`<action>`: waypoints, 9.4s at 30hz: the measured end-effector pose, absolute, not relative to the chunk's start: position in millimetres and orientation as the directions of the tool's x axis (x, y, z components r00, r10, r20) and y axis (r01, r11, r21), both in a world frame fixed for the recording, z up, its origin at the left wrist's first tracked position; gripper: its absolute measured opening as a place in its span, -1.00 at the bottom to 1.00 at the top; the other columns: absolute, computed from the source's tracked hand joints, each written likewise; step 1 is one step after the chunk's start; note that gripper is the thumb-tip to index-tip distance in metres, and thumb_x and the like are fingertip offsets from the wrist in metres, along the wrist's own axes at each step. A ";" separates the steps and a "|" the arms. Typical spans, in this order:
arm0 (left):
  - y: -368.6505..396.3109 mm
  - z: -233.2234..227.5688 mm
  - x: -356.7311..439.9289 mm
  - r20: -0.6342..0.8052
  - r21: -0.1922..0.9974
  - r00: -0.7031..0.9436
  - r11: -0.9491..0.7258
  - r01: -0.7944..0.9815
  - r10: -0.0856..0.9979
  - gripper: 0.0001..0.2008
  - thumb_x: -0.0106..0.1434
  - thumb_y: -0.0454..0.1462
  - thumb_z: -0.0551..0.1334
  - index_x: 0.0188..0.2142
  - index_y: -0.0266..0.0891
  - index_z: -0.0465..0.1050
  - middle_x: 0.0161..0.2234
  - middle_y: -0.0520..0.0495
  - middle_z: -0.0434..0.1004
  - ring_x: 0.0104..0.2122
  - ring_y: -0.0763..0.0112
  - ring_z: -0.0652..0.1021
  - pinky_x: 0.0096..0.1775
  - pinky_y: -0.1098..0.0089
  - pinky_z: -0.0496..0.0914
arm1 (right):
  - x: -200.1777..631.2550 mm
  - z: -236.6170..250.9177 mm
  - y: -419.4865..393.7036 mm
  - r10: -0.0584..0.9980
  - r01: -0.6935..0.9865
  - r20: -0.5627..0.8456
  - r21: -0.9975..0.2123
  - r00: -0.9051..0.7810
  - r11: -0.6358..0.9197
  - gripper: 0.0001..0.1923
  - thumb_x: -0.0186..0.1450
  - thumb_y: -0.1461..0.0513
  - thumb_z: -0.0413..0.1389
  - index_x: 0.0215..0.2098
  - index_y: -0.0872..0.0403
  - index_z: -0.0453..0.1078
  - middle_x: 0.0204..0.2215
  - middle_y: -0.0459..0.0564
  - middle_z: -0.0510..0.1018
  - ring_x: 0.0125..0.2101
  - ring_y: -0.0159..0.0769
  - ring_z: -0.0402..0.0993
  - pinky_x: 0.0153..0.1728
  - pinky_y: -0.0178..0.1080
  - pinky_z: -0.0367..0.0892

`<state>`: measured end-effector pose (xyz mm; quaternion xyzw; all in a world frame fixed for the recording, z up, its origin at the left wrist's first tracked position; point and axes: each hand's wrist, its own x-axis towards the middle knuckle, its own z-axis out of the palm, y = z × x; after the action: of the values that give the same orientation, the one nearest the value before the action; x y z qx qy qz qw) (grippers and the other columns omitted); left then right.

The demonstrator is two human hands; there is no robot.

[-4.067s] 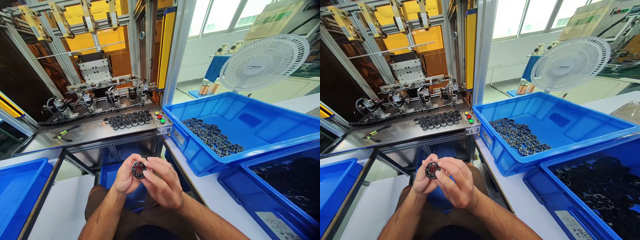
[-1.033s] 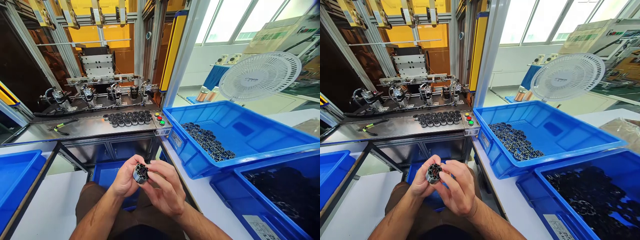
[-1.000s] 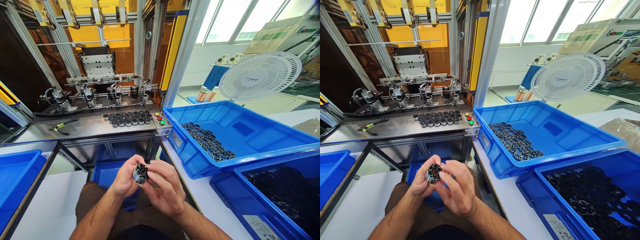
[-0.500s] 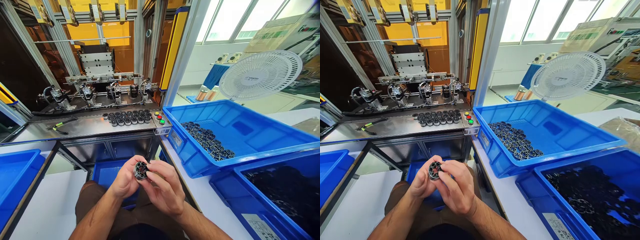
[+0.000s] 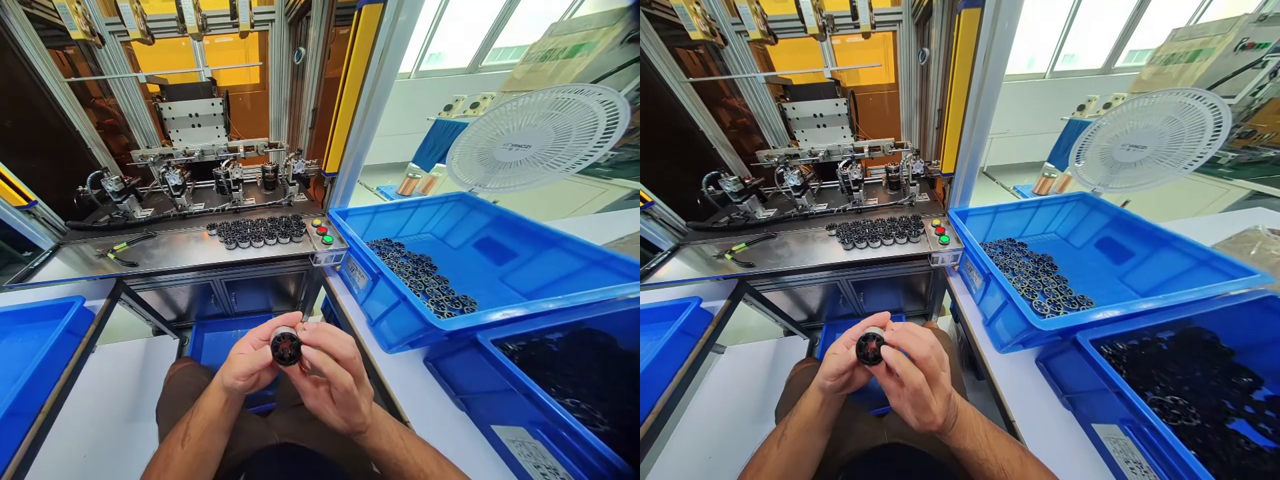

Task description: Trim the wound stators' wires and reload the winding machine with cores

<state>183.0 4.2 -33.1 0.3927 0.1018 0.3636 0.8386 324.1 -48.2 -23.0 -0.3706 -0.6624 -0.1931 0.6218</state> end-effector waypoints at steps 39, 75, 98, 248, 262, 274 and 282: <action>-37.3 -127.1 251.7 -0.403 0.806 0.813 0.583 0.099 0.420 -0.66 0.17 -0.11 0.40 -0.15 -0.29 0.62 -0.19 -0.21 0.68 -0.30 0.37 0.59 -0.24 0.38 0.36 | 437.3 -165.7 -205.6 0.728 0.982 0.659 -0.154 0.188 -0.114 -0.82 0.36 0.28 0.13 -0.08 0.15 0.47 -0.15 0.21 0.63 -0.18 -0.08 0.64 -0.17 -0.05 0.63; 66.2 -20.6 -24.4 0.108 0.784 -0.102 -0.147 -0.603 0.989 -0.60 0.04 -0.19 0.51 -0.12 -0.09 0.51 -0.12 0.01 0.53 -0.28 0.44 0.62 -0.20 0.45 0.52 | 117.6 -11.3 123.2 0.569 -0.084 0.744 -0.630 -0.351 0.772 -0.61 0.31 0.40 0.18 0.11 0.20 0.36 -0.10 0.21 0.60 -0.05 -0.15 0.52 -0.11 -0.08 0.54; 187.5 225.6 -42.4 0.140 0.869 -0.036 -0.140 -0.475 0.989 -0.62 0.10 -0.34 0.47 -0.08 -0.08 0.56 0.00 -0.10 0.63 -0.04 0.33 0.61 -0.05 0.45 0.46 | 112.0 227.3 243.5 0.513 -0.145 0.827 -0.551 -0.230 0.822 -0.44 0.22 0.54 0.15 0.15 0.15 0.30 0.01 0.24 0.54 0.02 -0.15 0.49 -0.02 -0.04 0.47; 257.4 185.1 -31.7 0.353 0.900 0.093 -0.365 0.239 0.931 -0.54 0.12 -0.45 0.40 0.01 -0.09 0.50 -0.07 -0.16 0.59 -0.01 0.17 0.55 0.01 0.15 0.48 | 158.4 176.1 270.5 0.567 0.303 0.765 -0.487 -0.305 0.819 -0.59 0.20 0.53 0.05 0.00 0.25 0.42 -0.04 0.31 0.50 0.04 -0.04 0.44 -0.07 0.05 0.54; 256.6 188.3 -30.1 0.347 0.901 0.125 -0.367 0.232 0.930 -0.54 0.14 -0.45 0.39 0.02 -0.10 0.49 -0.05 -0.18 0.57 -0.01 0.16 0.55 0.02 0.13 0.47 | 160.1 177.2 270.1 0.578 0.320 0.762 -0.491 -0.293 0.810 -0.60 0.21 0.51 0.05 -0.01 0.18 0.44 -0.06 0.27 0.55 0.00 -0.05 0.51 -0.12 0.05 0.57; 253.5 191.0 -29.8 0.337 0.897 0.139 -0.362 0.253 0.931 -0.52 0.14 -0.44 0.40 0.03 -0.08 0.49 -0.06 -0.16 0.54 -0.03 0.18 0.54 0.01 0.16 0.47 | 159.9 175.1 269.0 0.576 0.289 0.754 -0.502 -0.317 0.816 -0.61 0.18 0.55 0.06 -0.04 0.26 0.43 -0.04 0.33 0.50 0.04 -0.02 0.46 -0.05 0.06 0.53; 253.6 188.9 -30.1 0.336 0.905 0.137 -0.360 0.228 0.932 -0.50 0.12 -0.45 0.41 0.04 -0.08 0.49 -0.06 -0.17 0.53 -0.02 0.17 0.54 0.01 0.13 0.47 | 159.9 175.8 267.7 0.578 0.322 0.754 -0.489 -0.312 0.811 -0.60 0.21 0.51 0.05 -0.02 0.17 0.43 -0.06 0.26 0.55 0.00 -0.05 0.50 -0.11 0.07 0.57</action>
<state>-30.1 253.6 188.9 0.6631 0.4372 0.4900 0.3591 159.9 267.7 175.8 -0.2814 -0.8002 0.1244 0.5147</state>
